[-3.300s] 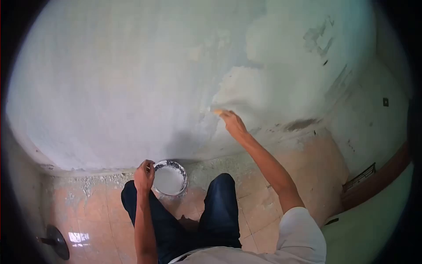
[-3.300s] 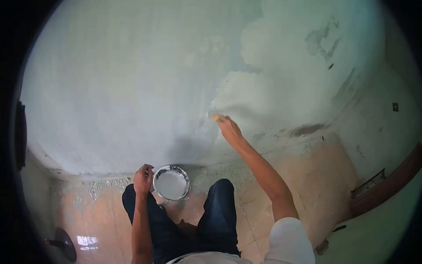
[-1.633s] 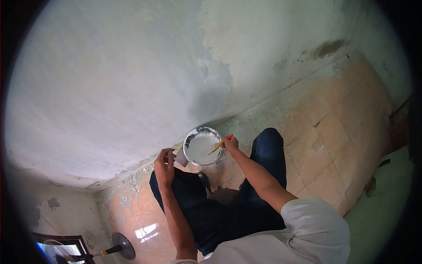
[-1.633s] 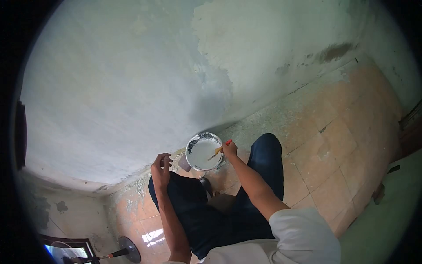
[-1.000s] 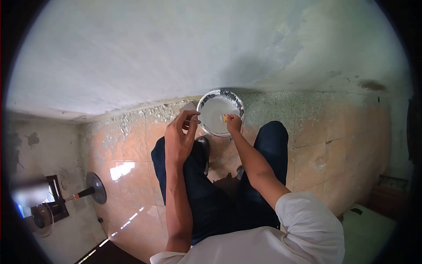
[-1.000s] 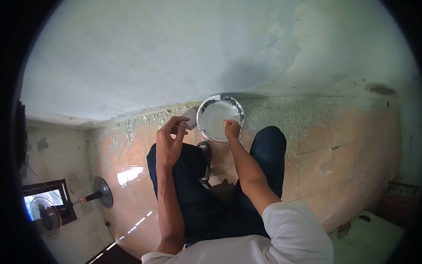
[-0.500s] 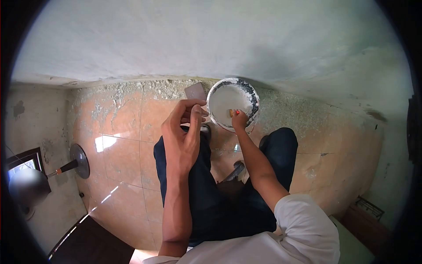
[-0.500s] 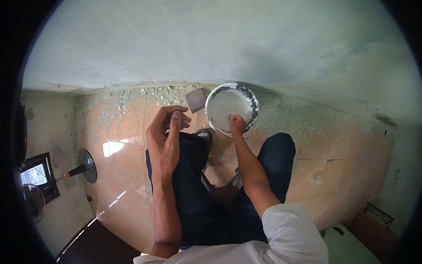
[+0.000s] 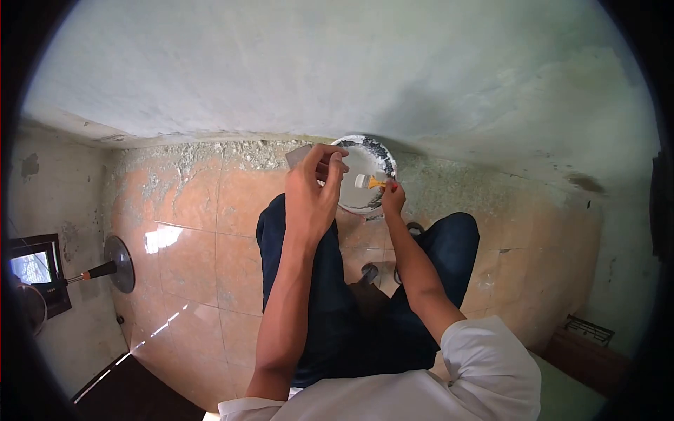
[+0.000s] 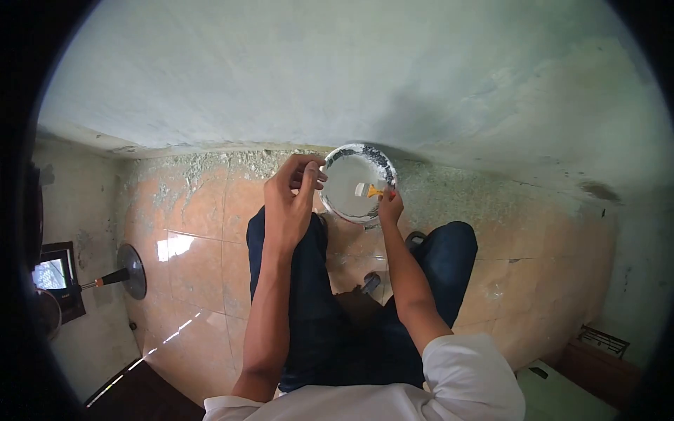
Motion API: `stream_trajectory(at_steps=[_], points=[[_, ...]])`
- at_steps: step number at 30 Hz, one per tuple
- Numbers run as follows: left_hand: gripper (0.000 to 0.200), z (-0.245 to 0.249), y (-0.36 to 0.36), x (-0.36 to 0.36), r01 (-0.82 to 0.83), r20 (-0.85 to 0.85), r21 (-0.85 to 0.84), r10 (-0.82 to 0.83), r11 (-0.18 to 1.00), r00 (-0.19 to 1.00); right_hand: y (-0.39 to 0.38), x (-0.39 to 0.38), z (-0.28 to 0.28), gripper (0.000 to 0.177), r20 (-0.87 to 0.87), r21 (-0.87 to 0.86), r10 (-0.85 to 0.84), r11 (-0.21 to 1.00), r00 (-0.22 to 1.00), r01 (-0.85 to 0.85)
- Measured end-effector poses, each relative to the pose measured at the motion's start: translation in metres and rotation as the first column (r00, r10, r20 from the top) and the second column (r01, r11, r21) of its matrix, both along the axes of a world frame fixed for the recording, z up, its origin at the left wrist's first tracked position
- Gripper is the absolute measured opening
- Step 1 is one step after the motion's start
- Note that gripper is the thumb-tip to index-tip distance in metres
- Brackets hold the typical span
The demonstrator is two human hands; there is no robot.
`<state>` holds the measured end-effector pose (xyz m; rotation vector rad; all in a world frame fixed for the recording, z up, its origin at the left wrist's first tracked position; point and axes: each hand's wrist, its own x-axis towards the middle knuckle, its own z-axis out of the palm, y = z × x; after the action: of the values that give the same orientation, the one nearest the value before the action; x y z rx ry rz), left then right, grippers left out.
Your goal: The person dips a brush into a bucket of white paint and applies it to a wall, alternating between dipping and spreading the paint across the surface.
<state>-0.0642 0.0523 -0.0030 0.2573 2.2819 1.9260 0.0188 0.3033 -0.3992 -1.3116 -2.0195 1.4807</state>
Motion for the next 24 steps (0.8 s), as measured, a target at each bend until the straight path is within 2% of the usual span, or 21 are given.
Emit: stream_trajectory(at_steps=[1, 3, 4, 6, 7, 9, 10, 12, 13, 15, 19, 21, 22, 24], points=[[0.026, 0.001, 0.004, 0.004, 0.014, -0.002, -0.009, -0.015, 1.000, 1.000, 0.003, 0.013, -0.003, 0.040, -0.012, 0.006, -0.001, 1.000, 1.000, 0.001], [0.025, 0.001, 0.014, 0.013, 0.037, -0.008, -0.028, -0.037, 0.999, 0.999, 0.004, 0.045, -0.008, 0.038, 0.268, 0.150, 0.093, 0.979, 0.959, -0.137], [0.025, 0.001, 0.018, 0.017, 0.038, -0.019, -0.026, -0.038, 0.999, 0.999, 0.004, 0.059, -0.010, 0.038, 0.258, 0.154, 0.091, 0.979, 0.962, -0.134], [0.025, 0.003, 0.027, 0.024, 0.075, -0.077, -0.075, -0.081, 0.994, 0.994, 0.002, 0.077, -0.003, 0.035, 0.286, 0.334, 0.183, 0.901, 0.941, -0.277], [0.025, 0.002, 0.032, 0.028, 0.077, -0.090, -0.076, -0.083, 0.994, 0.992, 0.001, 0.078, 0.004, 0.035, 0.273, 0.337, 0.181, 0.902, 0.945, -0.270], [0.021, 0.001, 0.043, 0.039, 0.089, -0.120, -0.101, -0.101, 0.991, 0.988, -0.003, 0.082, 0.023, 0.033, 0.420, 0.345, 0.262, 0.839, 0.869, -0.420], [0.021, 0.001, 0.047, 0.043, 0.091, -0.134, -0.106, -0.105, 0.990, 0.985, -0.007, 0.081, 0.040, 0.033, 0.406, 0.347, 0.261, 0.842, 0.876, -0.412], [0.020, 0.000, 0.057, 0.053, 0.131, -0.164, -0.114, -0.149, 0.985, 0.975, -0.009, 0.086, 0.057, 0.038, 0.596, 0.247, 0.366, 0.763, 0.715, -0.597], [0.020, -0.001, 0.060, 0.057, 0.133, -0.158, -0.162, -0.158, 0.978, 0.975, -0.010, 0.086, 0.057, 0.038, 0.585, 0.250, 0.365, 0.768, 0.724, -0.589], [0.020, 0.001, 0.065, 0.064, 0.140, -0.175, -0.199, -0.176, 0.970, 0.969, -0.010, 0.086, 0.061, 0.041, 0.638, 0.255, 0.392, 0.705, 0.663, -0.662], [0.019, 0.007, 0.066, 0.075, 0.137, -0.186, -0.279, -0.193, 0.950, 0.963, -0.016, 0.082, 0.072, 0.042, 0.554, 0.390, 0.357, 0.687, 0.752, -0.613], [0.019, 0.008, 0.063, 0.076, 0.131, -0.196, -0.313, -0.198, 0.941, 0.960, -0.016, 0.088, 0.072, 0.041, 0.569, 0.446, 0.419, 0.566, 0.708, -0.693], [0.019, 0.009, 0.061, 0.075, 0.123, -0.201, -0.342, -0.200, 0.932, 0.959, -0.016, 0.092, 0.066, 0.041, 0.558, 0.448, 0.417, 0.576, 0.718, -0.683], [0.018, 0.010, 0.058, 0.073, 0.121, -0.214, -0.377, -0.213, 0.918, 0.953, -0.016, 0.101, 0.059, 0.033, 0.666, 0.350, 0.486, 0.466, 0.566, -0.812]])
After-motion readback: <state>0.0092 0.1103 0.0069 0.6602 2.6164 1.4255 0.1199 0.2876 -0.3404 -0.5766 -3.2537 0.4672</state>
